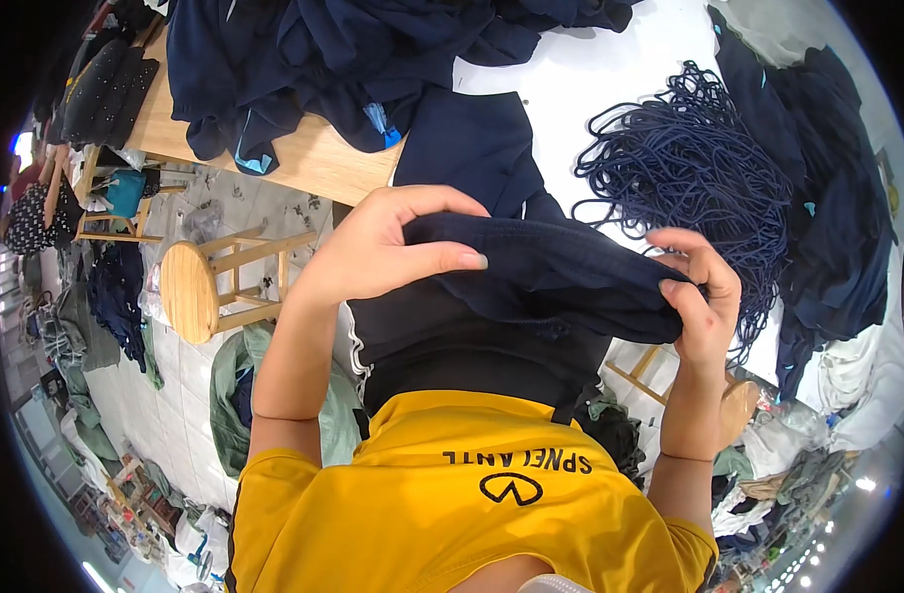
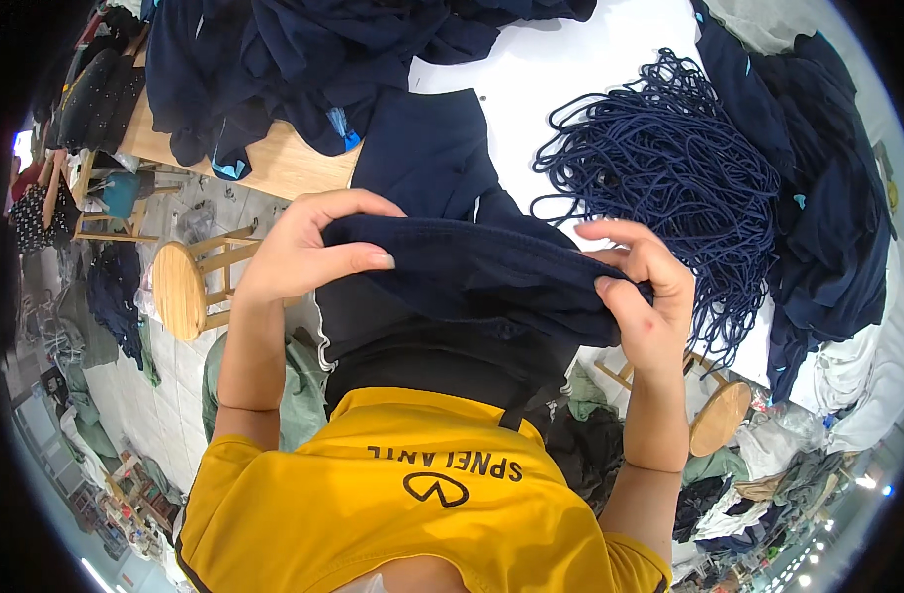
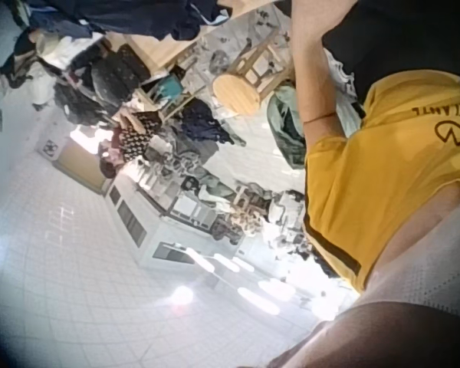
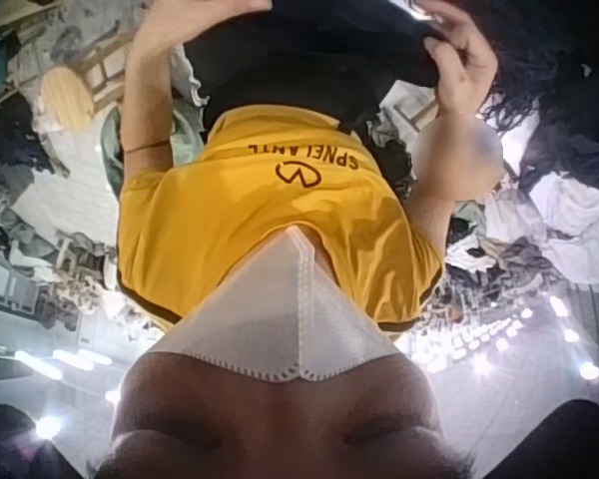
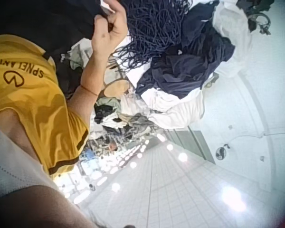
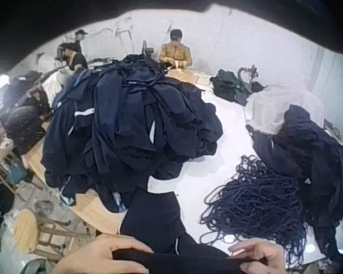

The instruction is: Threading a drawstring through the waistband of garments using a long metal threading needle.

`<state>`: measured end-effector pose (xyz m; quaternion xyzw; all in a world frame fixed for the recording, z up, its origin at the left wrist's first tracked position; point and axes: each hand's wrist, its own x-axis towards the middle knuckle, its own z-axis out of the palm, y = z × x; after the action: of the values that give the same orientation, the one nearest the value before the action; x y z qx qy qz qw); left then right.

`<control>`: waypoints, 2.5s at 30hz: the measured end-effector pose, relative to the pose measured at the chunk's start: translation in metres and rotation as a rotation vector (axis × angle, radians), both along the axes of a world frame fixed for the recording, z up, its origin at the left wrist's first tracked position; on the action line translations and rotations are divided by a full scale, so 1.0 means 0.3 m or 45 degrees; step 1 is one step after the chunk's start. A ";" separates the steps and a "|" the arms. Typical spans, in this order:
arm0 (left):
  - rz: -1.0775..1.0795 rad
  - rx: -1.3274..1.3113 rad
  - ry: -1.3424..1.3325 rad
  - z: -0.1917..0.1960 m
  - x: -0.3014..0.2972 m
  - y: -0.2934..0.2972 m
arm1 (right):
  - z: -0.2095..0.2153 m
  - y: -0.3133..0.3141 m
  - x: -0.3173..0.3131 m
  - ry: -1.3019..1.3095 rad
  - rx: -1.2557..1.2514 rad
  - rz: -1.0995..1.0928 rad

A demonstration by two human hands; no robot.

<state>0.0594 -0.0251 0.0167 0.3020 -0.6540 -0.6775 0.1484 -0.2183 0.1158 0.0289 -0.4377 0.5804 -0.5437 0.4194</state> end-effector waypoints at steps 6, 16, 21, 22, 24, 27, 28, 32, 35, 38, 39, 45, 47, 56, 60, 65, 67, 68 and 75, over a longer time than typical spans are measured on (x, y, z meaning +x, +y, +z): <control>-0.266 -0.497 -0.138 -0.005 -0.027 -0.004 | -0.013 0.004 0.013 0.220 -0.051 -0.068; -0.355 -1.129 -0.173 -0.028 -0.122 0.093 | -0.022 -0.038 0.043 0.155 -0.102 0.059; -0.545 -1.091 -0.272 0.017 -0.131 0.131 | -0.003 -0.032 0.053 0.437 -0.133 0.127; -0.620 -1.039 -0.301 0.022 -0.136 0.136 | 0.007 -0.035 0.065 0.433 -0.130 0.168; -0.612 -1.011 -0.294 0.024 -0.161 0.149 | 0.006 -0.043 0.066 0.410 -0.100 0.295; -0.526 -1.000 -0.300 0.008 -0.178 0.169 | 0.007 -0.050 0.122 0.329 -0.035 0.325; -0.451 -1.015 -0.310 -0.003 -0.182 0.175 | 0.003 -0.049 0.142 0.297 -0.061 0.281; -0.253 -1.012 -0.197 -0.058 -0.195 0.211 | -0.039 -0.042 0.161 0.485 -0.290 0.244; -0.181 -0.846 -0.147 -0.066 -0.196 0.242 | -0.057 -0.043 0.152 0.554 -0.612 0.031; -0.137 -0.925 -0.101 -0.092 -0.191 0.202 | -0.093 -0.061 0.160 0.606 -0.898 -0.336; -0.046 -0.988 -0.082 -0.088 -0.184 0.173 | -0.108 -0.075 0.156 0.576 -1.090 -0.445; 0.244 -0.848 -0.070 -0.097 -0.126 0.114 | -0.160 -0.001 0.198 0.682 -0.483 -0.245; 0.178 -0.840 -0.128 -0.075 -0.116 0.111 | -0.225 -0.019 0.225 0.644 -0.286 -0.343; 0.077 -1.238 -0.194 -0.036 -0.008 0.045 | -0.131 -0.053 0.043 0.257 -0.189 0.263; -0.146 -1.404 -0.183 0.000 -0.011 0.032 | -0.097 -0.129 0.026 0.244 -0.314 0.705; -0.231 -1.476 -0.251 0.023 0.009 0.010 | -0.059 -0.156 0.005 0.353 -0.240 0.664; -0.179 -1.449 -0.285 0.018 0.017 -0.003 | -0.044 -0.155 0.040 0.377 -0.351 0.551; -0.181 -1.447 -0.281 0.017 0.010 -0.003 | -0.048 -0.145 0.079 0.314 -0.344 0.449; -0.040 -1.378 -0.280 -0.014 0.038 -0.054 | -0.045 -0.086 0.000 0.187 -0.360 0.409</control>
<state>0.0708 -0.0414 0.0124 0.2419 -0.9250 -0.2111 0.2033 -0.2184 0.0899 0.0154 -0.6173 0.4505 -0.5125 0.3916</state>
